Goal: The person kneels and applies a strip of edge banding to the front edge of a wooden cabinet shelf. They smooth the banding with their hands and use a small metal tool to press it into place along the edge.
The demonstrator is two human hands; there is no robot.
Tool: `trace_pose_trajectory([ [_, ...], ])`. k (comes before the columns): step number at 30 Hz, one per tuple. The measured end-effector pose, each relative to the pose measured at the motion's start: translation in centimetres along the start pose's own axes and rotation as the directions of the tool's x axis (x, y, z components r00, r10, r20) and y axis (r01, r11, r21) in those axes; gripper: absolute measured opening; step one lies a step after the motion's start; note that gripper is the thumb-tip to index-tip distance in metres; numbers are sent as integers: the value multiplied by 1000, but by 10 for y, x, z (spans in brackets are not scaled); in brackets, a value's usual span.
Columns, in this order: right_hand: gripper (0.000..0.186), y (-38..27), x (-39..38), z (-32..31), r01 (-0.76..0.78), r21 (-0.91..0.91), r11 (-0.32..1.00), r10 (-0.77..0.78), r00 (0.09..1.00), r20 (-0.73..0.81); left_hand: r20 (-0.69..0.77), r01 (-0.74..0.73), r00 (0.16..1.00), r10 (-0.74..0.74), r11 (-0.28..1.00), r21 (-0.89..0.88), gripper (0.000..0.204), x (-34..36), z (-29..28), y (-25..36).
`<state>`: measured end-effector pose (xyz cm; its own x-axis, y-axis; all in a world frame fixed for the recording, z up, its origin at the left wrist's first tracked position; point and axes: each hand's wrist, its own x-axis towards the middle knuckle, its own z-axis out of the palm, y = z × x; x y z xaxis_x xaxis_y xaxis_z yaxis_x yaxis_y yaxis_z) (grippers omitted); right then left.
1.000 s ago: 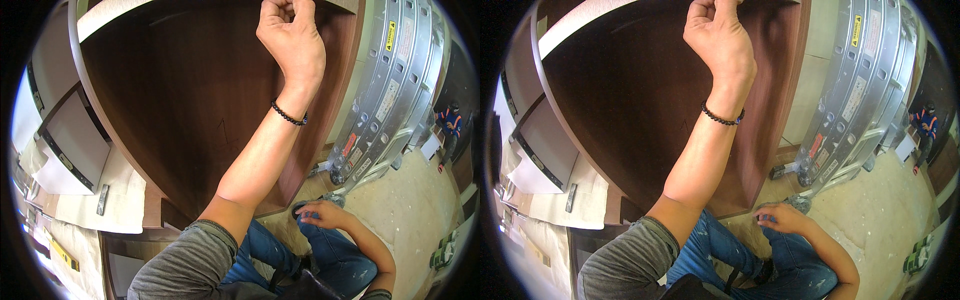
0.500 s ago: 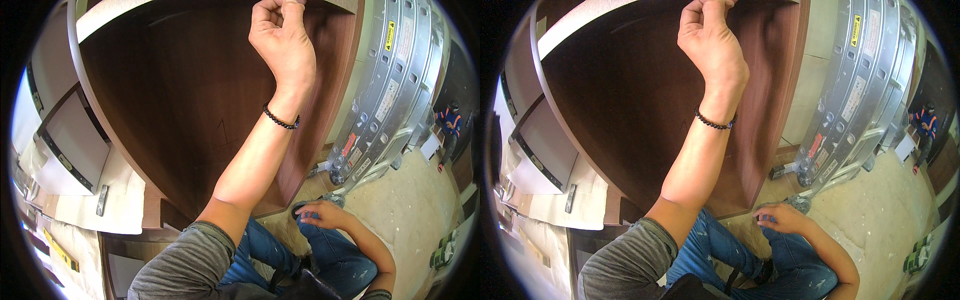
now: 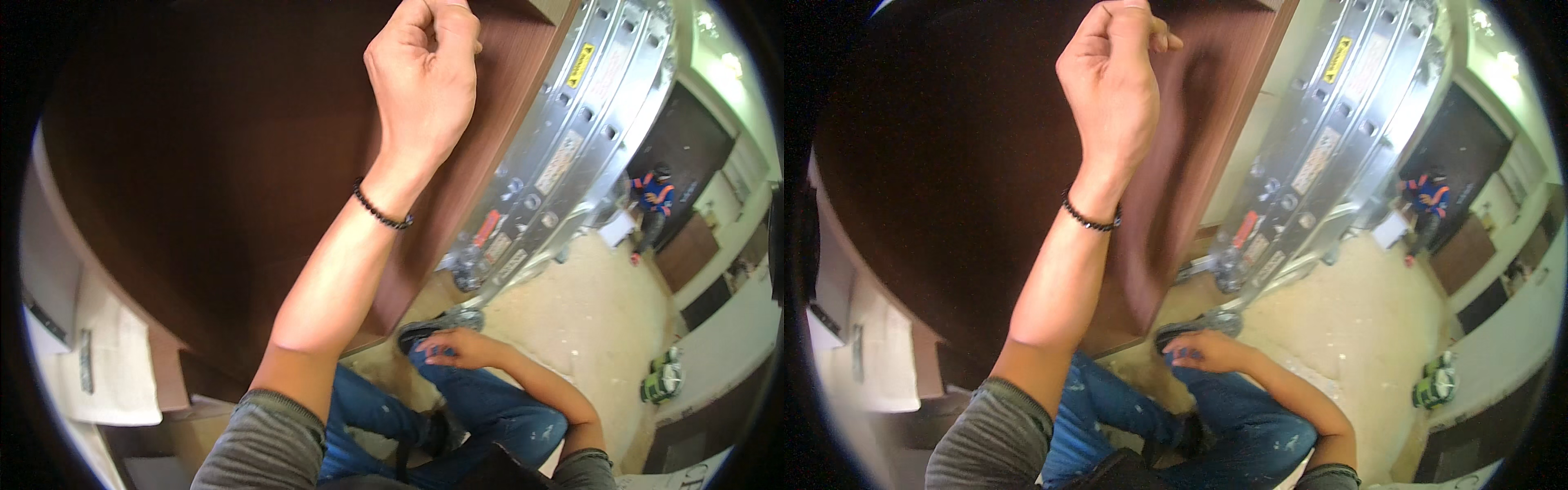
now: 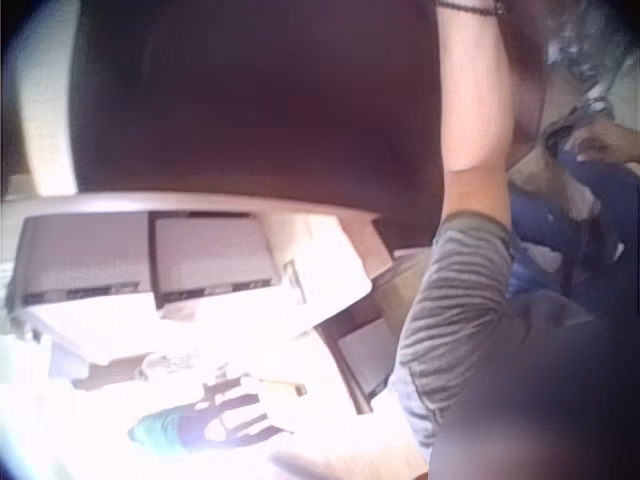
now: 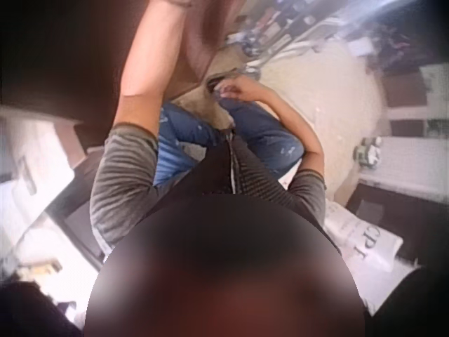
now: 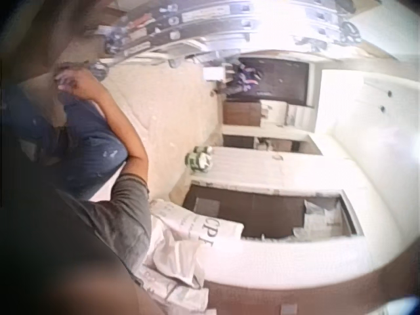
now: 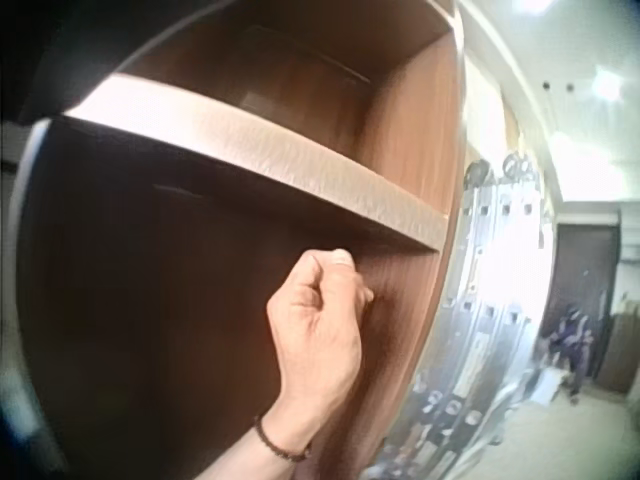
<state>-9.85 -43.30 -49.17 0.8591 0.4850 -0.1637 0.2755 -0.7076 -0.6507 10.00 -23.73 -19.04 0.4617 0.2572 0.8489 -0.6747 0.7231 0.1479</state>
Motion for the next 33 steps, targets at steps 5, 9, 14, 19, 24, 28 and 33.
trace_pose_trajectory([
  [5, 38, 30, -18, 4, -181, 37, 983, 179, 983, 38, -219, -56, 973, 66, 997, 50, 12, 5, 11, 12],
  [9, 39, 41, -11, 16, -257, 25, 966, 254, 962, 95, -293, 28, 956, -33, 999, -23, 17, 1, 19, 32],
  [14, 39, 41, -6, 21, -270, 14, 963, 267, 958, 101, -346, -73, 937, 54, 996, -44, 15, 13, 30, 28],
  [19, 40, 42, -7, 21, -293, -1, 956, 291, 950, 112, -404, -104, 907, 122, 992, 66, 10, 10, 35, 42],
  [24, 41, 46, -7, 21, -316, 19, 949, 312, 943, 117, -435, -98, 893, 116, 993, 64, 8, 11, 44, 42],
  [28, 42, 48, -7, 22, -293, 0, 956, 291, 950, 113, -428, -89, 900, 89, 996, 20, 7, 13, 48, 36],
  [33, 39, 40, -4, 19, -330, -38, 943, 332, 931, 150, -409, -120, 904, 123, 992, 32, 6, 15, 47, 32],
])
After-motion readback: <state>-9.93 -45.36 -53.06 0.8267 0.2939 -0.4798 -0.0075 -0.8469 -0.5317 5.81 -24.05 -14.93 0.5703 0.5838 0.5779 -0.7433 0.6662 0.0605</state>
